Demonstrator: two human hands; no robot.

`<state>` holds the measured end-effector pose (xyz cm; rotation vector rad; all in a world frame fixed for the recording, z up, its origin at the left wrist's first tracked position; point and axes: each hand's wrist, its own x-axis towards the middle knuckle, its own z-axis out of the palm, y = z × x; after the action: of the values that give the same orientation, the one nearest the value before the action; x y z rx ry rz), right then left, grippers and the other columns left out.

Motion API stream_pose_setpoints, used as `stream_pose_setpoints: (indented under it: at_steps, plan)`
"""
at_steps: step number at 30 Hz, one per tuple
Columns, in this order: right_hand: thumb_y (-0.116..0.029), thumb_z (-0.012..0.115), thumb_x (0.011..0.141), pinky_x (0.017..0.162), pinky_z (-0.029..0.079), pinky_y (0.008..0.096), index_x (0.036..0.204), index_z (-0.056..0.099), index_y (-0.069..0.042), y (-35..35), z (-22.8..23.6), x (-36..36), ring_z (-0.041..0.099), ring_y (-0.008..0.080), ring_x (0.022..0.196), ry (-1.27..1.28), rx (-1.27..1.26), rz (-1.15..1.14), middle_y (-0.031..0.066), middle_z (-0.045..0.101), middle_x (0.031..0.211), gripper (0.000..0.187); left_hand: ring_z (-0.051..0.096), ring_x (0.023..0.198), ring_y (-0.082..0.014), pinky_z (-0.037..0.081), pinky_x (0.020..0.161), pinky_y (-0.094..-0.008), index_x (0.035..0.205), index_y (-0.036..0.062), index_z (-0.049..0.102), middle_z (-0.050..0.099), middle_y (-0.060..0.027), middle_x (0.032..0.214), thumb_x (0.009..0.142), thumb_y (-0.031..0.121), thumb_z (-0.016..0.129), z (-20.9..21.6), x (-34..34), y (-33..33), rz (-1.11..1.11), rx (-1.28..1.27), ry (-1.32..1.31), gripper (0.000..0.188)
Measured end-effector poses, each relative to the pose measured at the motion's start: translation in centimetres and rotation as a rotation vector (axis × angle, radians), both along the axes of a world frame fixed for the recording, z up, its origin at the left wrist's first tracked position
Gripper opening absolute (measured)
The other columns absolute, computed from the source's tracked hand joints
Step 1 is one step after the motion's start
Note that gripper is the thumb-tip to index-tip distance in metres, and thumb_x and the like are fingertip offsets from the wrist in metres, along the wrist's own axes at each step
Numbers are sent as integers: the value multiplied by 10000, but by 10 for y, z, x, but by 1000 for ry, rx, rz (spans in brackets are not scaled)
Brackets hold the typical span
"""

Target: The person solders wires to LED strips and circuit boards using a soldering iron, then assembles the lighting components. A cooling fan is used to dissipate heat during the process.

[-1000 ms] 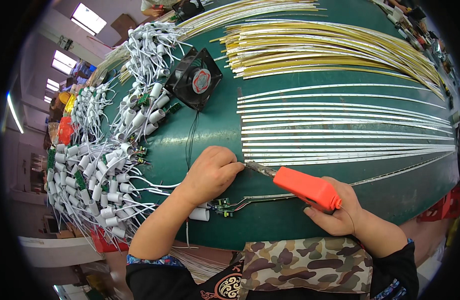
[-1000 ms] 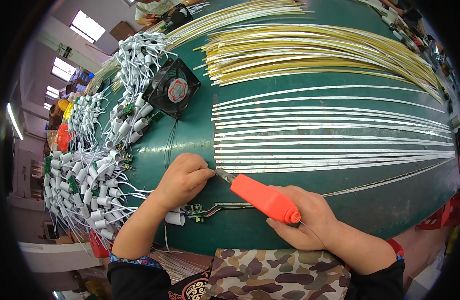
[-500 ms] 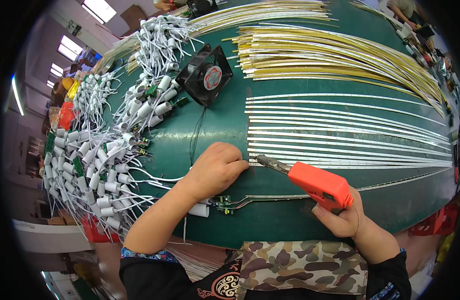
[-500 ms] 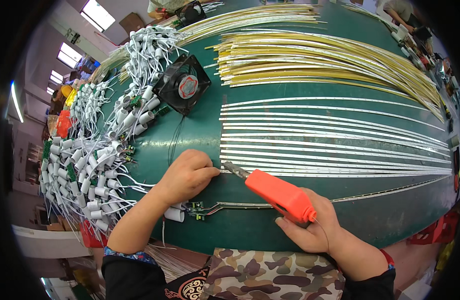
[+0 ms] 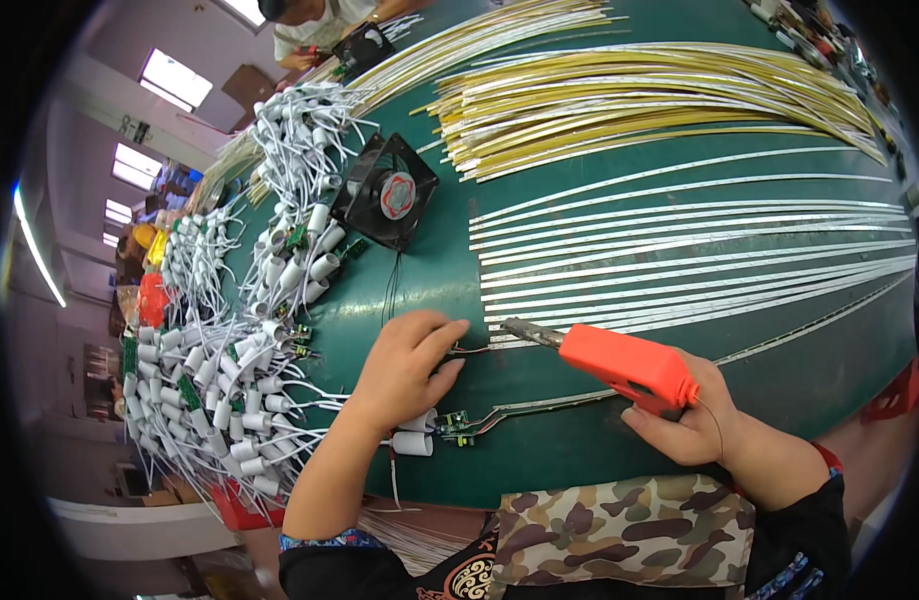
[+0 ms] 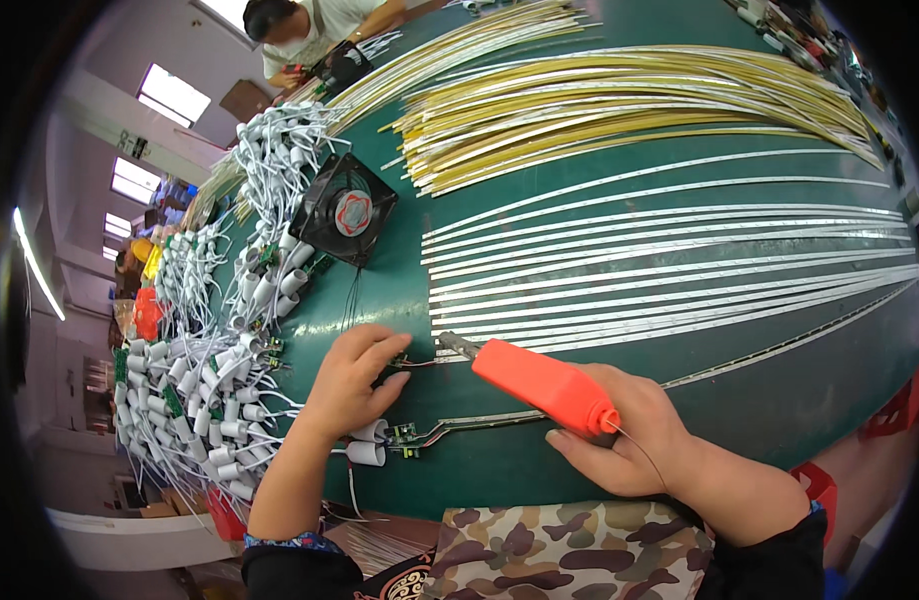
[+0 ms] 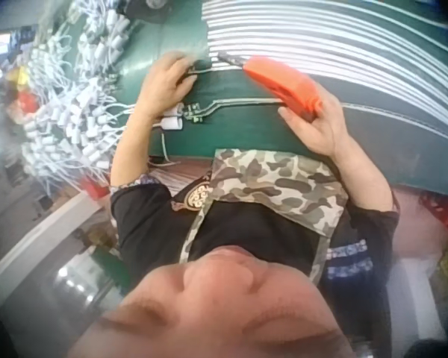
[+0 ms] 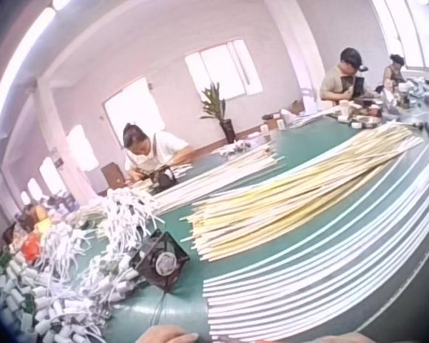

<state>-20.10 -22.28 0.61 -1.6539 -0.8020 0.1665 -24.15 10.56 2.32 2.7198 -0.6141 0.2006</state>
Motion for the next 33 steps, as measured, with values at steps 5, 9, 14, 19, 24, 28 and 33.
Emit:
stream_pose_setpoints:
  at_steps: [5, 9, 14, 19, 24, 28, 33]
  plan:
    - [-93, 732, 734, 679, 504, 337, 1131, 575, 25, -3, 10, 1, 634, 268, 746, 60, -45, 77, 125, 642, 920, 444, 575, 935, -337, 468, 809, -424, 1106, 56, 612, 609, -121, 985, 742, 91, 720, -2, -17, 23, 78, 112, 113, 381]
    - [-31, 615, 768, 699, 471, 266, 1200, 550, 31, -9, 3, -3, 585, 101, 760, 196, 64, 47, 91, 637, 968, 442, 591, 799, -320, 487, 692, -402, 1047, 48, 611, 581, -122, 899, 773, 108, 707, 20, -17, 17, 21, -30, 164, 296]
    - [-23, 608, 788, 657, 479, 244, 1313, 436, 36, -19, -2, -6, 596, 126, 771, 183, 227, -31, 176, 607, 1137, 556, 596, 855, -324, 497, 729, -392, 1087, 36, 607, 598, -123, 929, 786, 199, 721, 73, -42, 1, -199, -85, 471, 361]
    - [-5, 607, 788, 757, 501, 295, 1308, 410, 54, -23, 15, -10, 605, 177, 917, 447, 271, -166, 197, 595, 1137, 559, 596, 954, -322, 493, 804, -379, 1060, 18, 616, 603, -140, 987, 799, 196, 702, 78, -42, 43, 72, -79, 353, 328]
    - [6, 601, 784, 834, 492, 332, 1300, 423, 54, -20, 9, -6, 603, 204, 977, 414, 283, -77, 195, 597, 1139, 549, 609, 911, -330, 495, 816, -398, 989, 25, 643, 628, -146, 964, 799, 137, 668, 40, -39, 174, 774, -86, 51, 222]
    - [23, 586, 766, 914, 470, 373, 1296, 436, 54, -15, 8, -9, 599, 236, 1046, 428, 286, -87, 189, 596, 1146, 551, 610, 944, -343, 493, 827, -423, 997, 48, 670, 637, -147, 986, 821, 139, 640, 9, -39, 218, 674, 350, 127, 200]
    - [28, 580, 755, 919, 469, 375, 1289, 447, 54, -16, 7, -7, 600, 235, 1050, 428, 297, -98, 182, 600, 1146, 550, 588, 997, -341, 475, 864, -415, 1082, 70, 661, 616, -154, 1067, 812, 156, 650, 14, -27, 204, 681, 511, 380, 284]
